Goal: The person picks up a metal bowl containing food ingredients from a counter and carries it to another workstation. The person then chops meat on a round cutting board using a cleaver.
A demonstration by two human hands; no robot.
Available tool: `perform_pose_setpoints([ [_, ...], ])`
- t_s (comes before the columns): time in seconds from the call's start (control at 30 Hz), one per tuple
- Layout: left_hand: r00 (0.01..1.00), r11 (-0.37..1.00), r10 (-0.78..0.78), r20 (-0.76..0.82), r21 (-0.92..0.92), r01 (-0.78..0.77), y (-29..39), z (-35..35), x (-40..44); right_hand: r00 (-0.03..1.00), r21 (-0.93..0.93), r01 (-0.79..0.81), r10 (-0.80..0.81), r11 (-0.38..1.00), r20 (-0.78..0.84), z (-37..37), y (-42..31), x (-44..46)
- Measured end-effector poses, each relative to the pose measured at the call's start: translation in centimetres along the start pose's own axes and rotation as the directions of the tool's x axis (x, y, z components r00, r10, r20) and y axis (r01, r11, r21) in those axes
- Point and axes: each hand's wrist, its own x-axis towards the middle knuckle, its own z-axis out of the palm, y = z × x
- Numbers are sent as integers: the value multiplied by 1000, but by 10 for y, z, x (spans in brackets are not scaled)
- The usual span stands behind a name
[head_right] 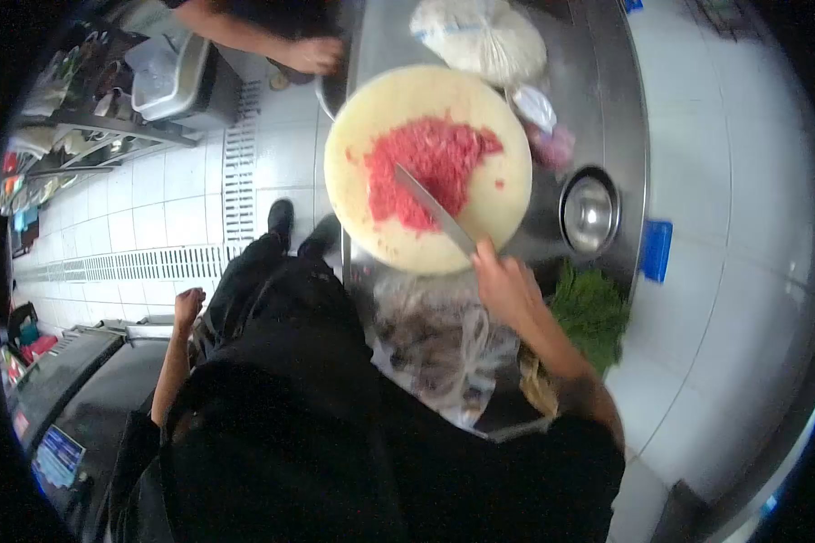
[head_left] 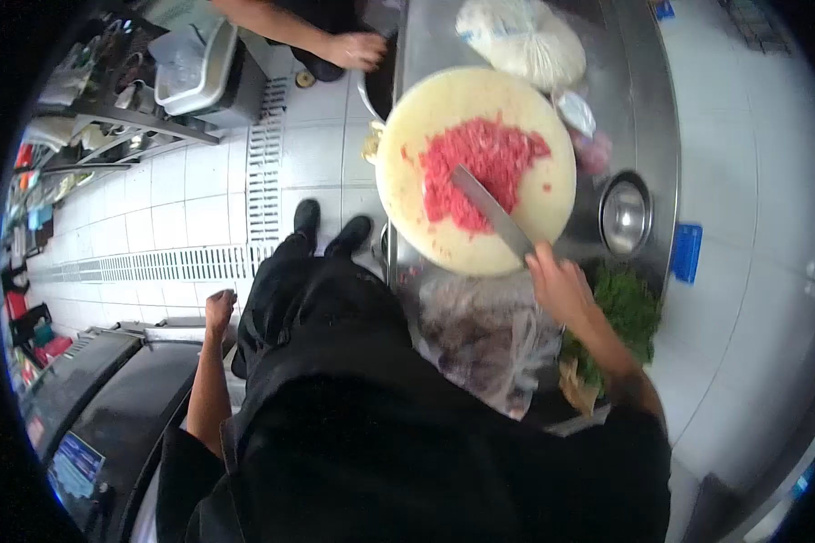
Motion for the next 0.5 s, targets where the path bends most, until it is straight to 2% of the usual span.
perform_pose_setpoints([
  [0.03, 1000, 1000, 6, -21, -14, -7, 6, 1, 12, 996, 60, 72, -68, 996, -64, -2, -2, 7],
  [0.07, 999, 1000, 20, 40, -13, -19, 3, -3, 12, 983, 94, 62, -44, 994, -181, 3, -9, 0],
  [0.1, 994, 1000, 27, 104, -14, -25, -6, -9, 3, 988, 108, 43, -27, 993, -150, 12, -6, -15],
  [0.17, 997, 1000, -10, 77, -24, 12, 5, 0, 4, 998, -39, -29, 32, 999, 59, 18, 17, -10],
  [0.2, 999, 1000, 11, 53, 17, -12, 5, -2, 5, 990, -13, -86, 87, 996, 112, 17, 22, -10],
  [0.23, 999, 998, 24, 32, 60, -25, 1, -3, 4, 989, -11, -89, 90, 996, 115, 10, 16, -12],
  [0.3, 999, 997, -5, 36, 74, 2, -5, -9, 11, 996, 191, 23, -6, 981, -89, -6, 1, -10],
  [0.33, 999, 1000, -22, 47, 23, 21, 0, -10, 6, 997, 195, 13, 1, 981, -72, 5, 4, -19],
  [0.37, 998, 999, -25, 53, -39, 27, 10, -8, 4, 997, 137, -4, 15, 991, -78, 20, 12, -22],
  [0.43, 997, 998, -55, 57, -4, 56, 17, -7, 1, 995, 80, -25, 33, 997, -97, 22, 13, -24],
  [0.5, 999, 1000, -20, 30, 13, 20, 7, -4, 11, 995, -80, -2, 11, 997, 101, -3, 3, -11],
])
